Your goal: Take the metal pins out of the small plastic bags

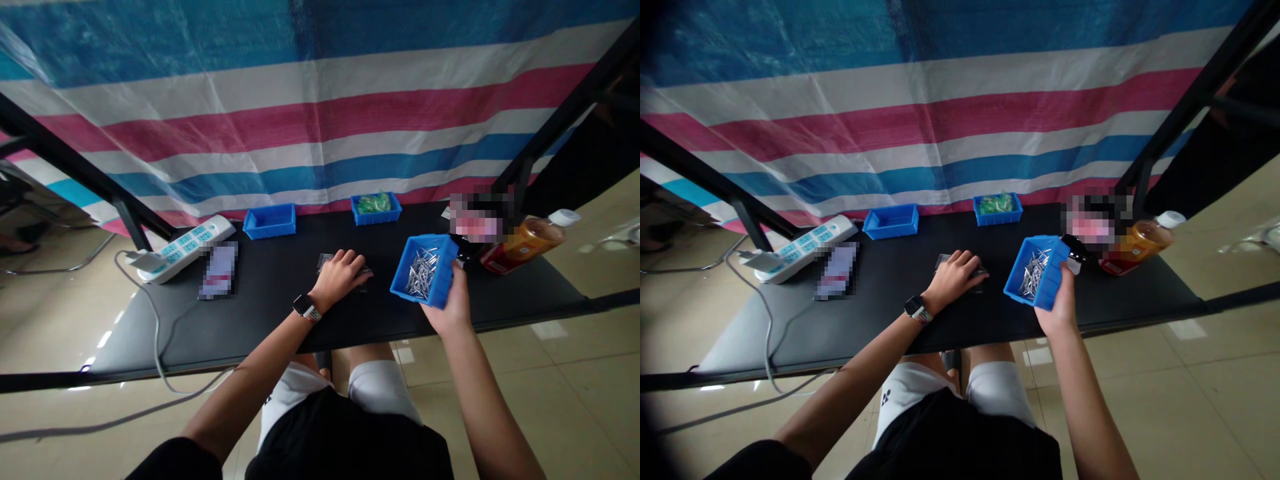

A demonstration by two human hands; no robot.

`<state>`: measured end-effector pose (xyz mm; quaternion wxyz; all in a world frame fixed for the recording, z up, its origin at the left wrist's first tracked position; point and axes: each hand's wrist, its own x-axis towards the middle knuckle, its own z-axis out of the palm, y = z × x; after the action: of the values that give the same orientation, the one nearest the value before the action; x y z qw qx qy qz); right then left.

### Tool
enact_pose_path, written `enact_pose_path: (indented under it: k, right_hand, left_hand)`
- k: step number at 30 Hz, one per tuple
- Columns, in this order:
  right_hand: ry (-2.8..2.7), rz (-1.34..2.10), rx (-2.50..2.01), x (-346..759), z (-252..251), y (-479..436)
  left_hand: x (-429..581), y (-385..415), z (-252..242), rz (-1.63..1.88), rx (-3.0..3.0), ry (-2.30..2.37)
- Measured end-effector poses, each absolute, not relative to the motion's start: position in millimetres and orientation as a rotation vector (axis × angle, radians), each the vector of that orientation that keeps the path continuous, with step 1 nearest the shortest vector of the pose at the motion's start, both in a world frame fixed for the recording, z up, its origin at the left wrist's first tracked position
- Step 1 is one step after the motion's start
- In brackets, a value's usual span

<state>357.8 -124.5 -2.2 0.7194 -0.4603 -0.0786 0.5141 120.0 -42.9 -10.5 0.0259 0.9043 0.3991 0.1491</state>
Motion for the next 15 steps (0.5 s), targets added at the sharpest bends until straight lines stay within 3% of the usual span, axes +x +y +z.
enact_pose_path:
  k: [11, 15]
  right_hand:
    - [-0.470, 1.280, -1.231, 345.1, -3.8, -66.8]
    - [-0.582, 1.329, -1.334, 339.3, 9.2, -46.7]
  left_hand:
    - [104.2, -32.5, -19.0, 1.104, 2.081, 1.235]
    - [102.5, -32.1, -19.4, 1.172, 1.931, 1.189]
